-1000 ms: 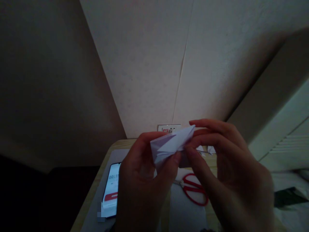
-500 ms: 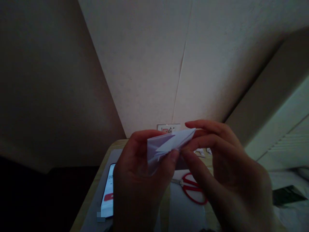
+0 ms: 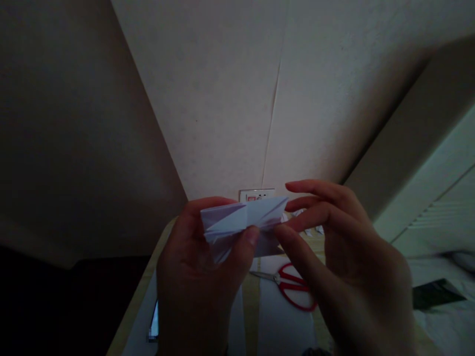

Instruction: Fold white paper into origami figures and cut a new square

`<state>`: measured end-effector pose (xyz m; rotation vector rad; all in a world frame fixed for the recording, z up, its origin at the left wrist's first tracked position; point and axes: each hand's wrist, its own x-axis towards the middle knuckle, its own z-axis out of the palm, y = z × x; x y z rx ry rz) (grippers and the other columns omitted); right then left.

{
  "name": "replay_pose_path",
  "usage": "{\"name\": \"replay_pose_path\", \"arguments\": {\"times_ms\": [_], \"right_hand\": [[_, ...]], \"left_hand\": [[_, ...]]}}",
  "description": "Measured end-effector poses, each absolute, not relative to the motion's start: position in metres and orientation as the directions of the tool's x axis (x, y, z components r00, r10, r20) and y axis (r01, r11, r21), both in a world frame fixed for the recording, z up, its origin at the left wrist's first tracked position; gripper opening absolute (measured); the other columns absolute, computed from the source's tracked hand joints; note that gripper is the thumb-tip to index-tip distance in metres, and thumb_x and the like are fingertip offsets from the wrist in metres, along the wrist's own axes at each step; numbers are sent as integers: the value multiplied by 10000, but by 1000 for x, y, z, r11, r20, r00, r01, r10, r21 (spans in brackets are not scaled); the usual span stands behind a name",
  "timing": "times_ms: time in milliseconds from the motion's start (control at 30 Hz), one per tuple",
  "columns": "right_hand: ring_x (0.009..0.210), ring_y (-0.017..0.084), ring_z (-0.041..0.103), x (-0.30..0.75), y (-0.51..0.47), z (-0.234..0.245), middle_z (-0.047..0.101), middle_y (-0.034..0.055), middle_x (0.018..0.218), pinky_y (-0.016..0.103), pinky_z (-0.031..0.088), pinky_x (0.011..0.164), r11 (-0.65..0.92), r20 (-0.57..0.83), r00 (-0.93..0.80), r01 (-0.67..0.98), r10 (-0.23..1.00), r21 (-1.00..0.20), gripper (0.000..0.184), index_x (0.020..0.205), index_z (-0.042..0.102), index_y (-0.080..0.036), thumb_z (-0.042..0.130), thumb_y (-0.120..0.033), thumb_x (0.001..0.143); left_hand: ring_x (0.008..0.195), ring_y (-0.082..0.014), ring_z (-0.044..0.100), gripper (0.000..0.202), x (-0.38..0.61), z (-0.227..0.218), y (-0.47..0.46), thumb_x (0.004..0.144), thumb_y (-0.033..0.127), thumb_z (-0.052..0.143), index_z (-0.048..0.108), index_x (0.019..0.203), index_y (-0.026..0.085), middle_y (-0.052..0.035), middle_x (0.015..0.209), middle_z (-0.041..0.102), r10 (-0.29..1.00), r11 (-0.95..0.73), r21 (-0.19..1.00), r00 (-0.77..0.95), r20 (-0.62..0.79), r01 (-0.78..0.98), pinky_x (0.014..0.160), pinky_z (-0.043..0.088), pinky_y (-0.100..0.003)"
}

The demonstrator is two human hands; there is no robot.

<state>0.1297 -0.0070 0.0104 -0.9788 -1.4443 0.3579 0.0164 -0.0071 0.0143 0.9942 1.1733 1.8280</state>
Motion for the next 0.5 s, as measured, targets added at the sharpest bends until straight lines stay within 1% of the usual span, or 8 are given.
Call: {"name": "replay_pose_path", "arguments": {"times_ms": [167,300,400,500], "right_hand": [[1071,203,593,130,-7,11,608,3,1110,376,470,929,575,648,163,338,744,-745,139,697,624,-227,694,-173,804],[1018,193,604,129,-8,12,615,1,1081,381,476,920,571,645,168,339,745,-748,152,682,610,-225,690,-187,806],[1001,187,610,126,-8,12,618,-5,1063,377,479,908,569,642,169,335,748,-751,158,680,599,-223,684,-172,804],[1008,191,608,125,-7,12,616,-1,1064,373,484,893,556,635,172,350,753,-754,151,686,603,-223,681,-161,799]], "left_hand": [[629,-140,675,238,19,17,-9,613,141,787,659,751,287,68,681,688,873,-304,931,-449,190,-199,564,570,-201],[608,-103,657,247,20,15,-10,611,105,771,668,751,280,83,681,685,862,-339,915,-462,210,-217,545,540,-145],[600,-70,645,256,21,15,-11,633,89,740,672,782,286,99,700,677,857,-351,913,-463,226,-206,538,513,-104],[558,-57,613,284,24,18,-15,653,106,731,671,843,309,103,699,651,869,-327,928,-443,220,-180,497,486,-103]]}}
